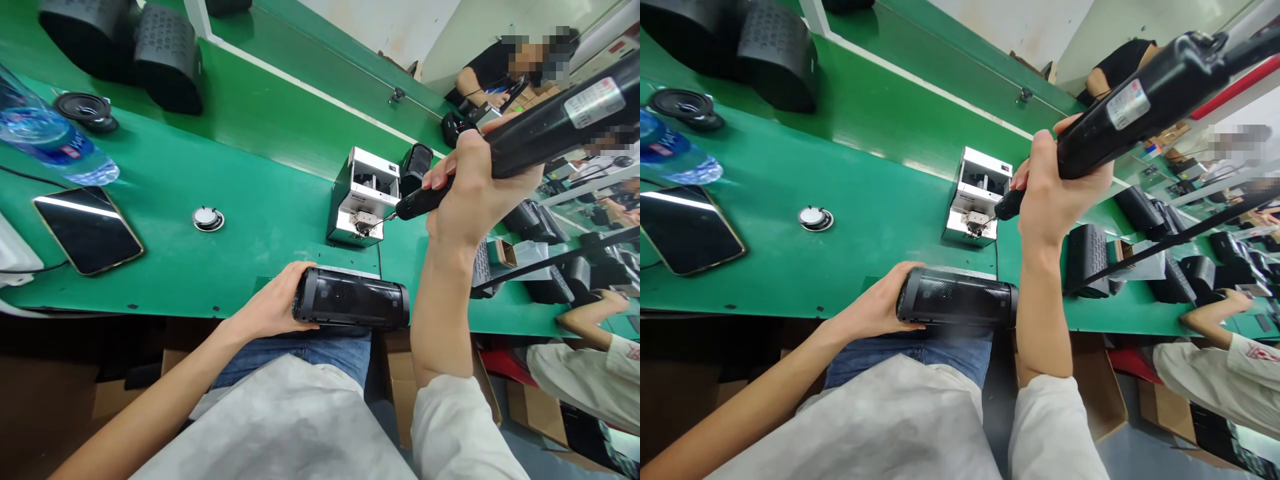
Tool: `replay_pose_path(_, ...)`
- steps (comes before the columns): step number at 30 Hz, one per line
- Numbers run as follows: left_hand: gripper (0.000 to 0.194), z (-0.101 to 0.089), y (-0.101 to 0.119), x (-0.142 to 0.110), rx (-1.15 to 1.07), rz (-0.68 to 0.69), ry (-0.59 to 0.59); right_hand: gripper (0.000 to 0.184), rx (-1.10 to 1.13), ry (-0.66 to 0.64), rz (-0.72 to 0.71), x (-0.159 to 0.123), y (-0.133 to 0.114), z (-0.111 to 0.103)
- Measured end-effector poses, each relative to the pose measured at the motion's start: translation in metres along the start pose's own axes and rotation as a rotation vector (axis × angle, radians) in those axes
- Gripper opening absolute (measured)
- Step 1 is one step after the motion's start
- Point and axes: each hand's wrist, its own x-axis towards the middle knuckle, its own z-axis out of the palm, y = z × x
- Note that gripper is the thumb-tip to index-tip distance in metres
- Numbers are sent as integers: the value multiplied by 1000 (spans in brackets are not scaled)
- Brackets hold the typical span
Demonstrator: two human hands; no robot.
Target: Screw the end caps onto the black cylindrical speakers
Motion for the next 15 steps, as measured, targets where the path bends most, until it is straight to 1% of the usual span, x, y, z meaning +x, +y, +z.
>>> replay_pose_path(5,106,0,0,0,12,-9,-4,16,-19,-12,6,-3,1,-2)
replay_pose_path(8,107,0,-1,0,13,-7,-3,16,-54,-58,40,-6,4,-7)
replay_pose_path(10,107,-1,-1,1,15,-12,-5,18,-49,-63,61,-7,1,-11)
replay_pose_path(12,107,-1,-1,1,17,-16,-12,16,-4,-43,62,-8,-10,-18)
replay_pose_path(14,107,-2,-1,1,16,-17,-18,10,35,-32,56,-6,-29,-27)
replay_pose_path(15,106,-2,-1,1,16,-17,-19,9,41,-20,85,-5,-42,-33)
